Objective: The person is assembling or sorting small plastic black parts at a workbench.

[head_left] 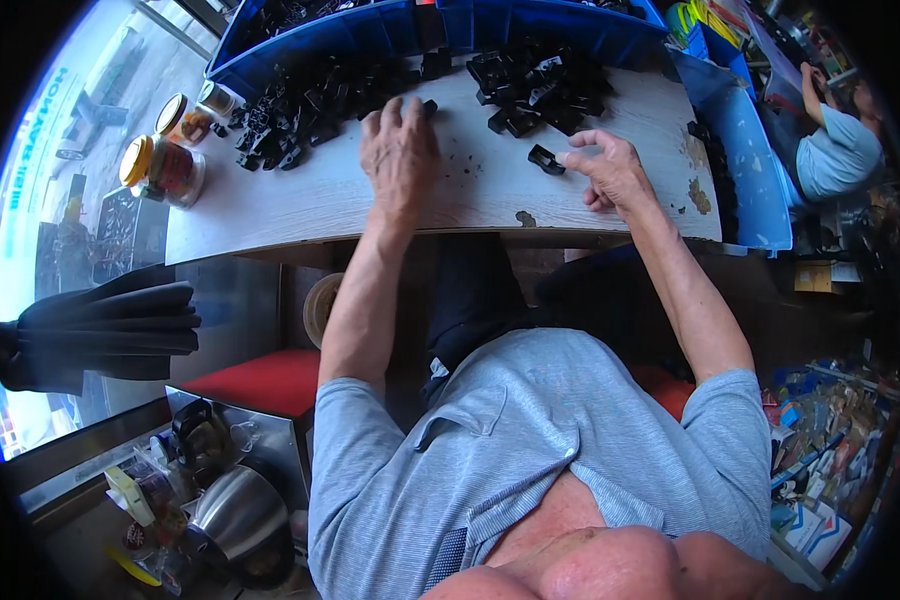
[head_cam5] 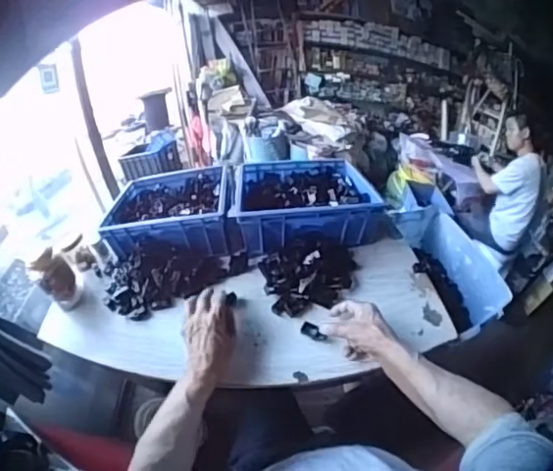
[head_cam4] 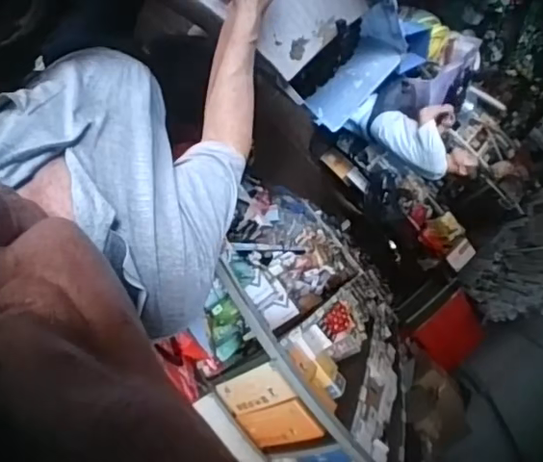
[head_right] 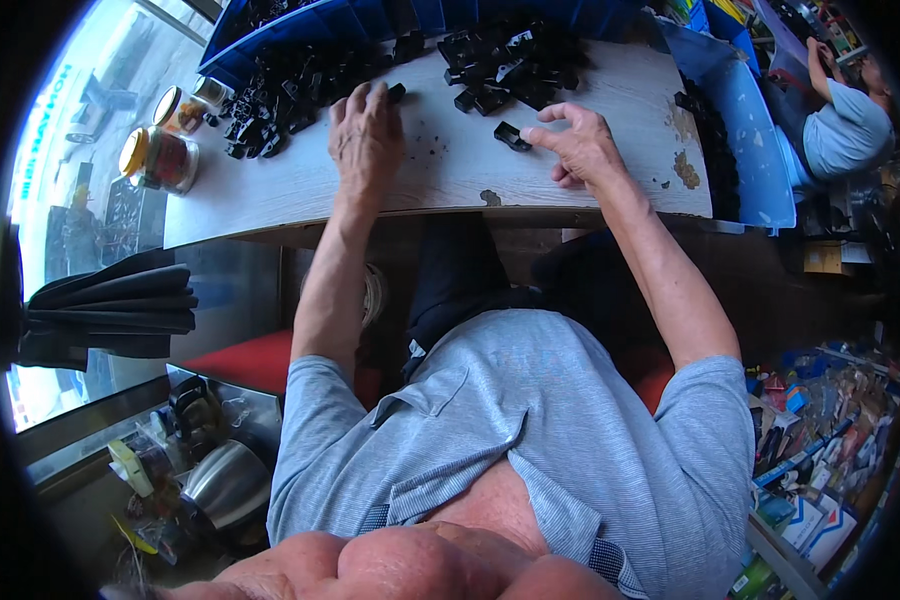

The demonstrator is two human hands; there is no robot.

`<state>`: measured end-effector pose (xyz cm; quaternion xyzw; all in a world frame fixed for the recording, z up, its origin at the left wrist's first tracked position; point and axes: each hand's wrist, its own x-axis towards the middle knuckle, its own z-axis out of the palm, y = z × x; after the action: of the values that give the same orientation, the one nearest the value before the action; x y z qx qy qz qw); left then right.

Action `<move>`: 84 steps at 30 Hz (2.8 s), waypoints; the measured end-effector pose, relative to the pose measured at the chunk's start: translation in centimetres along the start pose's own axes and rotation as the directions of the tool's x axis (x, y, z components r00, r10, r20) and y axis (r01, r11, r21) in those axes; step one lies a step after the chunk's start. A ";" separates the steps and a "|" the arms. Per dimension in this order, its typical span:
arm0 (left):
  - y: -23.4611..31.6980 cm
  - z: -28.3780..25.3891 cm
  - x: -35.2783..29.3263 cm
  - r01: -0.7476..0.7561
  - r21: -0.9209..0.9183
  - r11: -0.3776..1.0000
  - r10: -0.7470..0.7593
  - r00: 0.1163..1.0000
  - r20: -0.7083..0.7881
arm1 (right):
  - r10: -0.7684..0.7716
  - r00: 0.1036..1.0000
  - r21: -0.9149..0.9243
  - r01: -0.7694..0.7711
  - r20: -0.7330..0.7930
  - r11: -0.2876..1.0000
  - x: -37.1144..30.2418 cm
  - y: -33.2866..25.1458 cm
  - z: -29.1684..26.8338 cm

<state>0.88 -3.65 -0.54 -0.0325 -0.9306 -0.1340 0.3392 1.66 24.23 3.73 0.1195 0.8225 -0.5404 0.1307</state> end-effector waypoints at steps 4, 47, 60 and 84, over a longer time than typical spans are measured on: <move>-1.6 0.1 0.5 -0.025 0.019 0.999 0.020 0.971 0.239 | -0.088 0.994 -0.053 0.091 0.065 0.994 -0.3 -0.4 0.5; 6.8 1.3 -0.7 -0.331 -0.627 0.705 0.529 0.835 0.154 | -0.143 0.974 -0.136 0.168 0.175 0.976 0.2 -0.3 0.7; 6.4 0.6 -1.4 -0.357 -0.498 0.790 0.486 0.861 0.154 | -0.135 0.975 -0.111 0.156 0.175 0.982 0.6 0.3 0.3; -7.2 3.3 3.6 -0.053 0.186 0.981 0.044 0.998 0.055 | -0.200 0.973 0.026 0.198 0.115 0.980 0.5 1.0 0.4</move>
<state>-5.07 -9.76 -2.29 -0.0264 -0.9462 -0.0367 0.3203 1.58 24.30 2.57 0.0057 0.8175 -0.5627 0.1229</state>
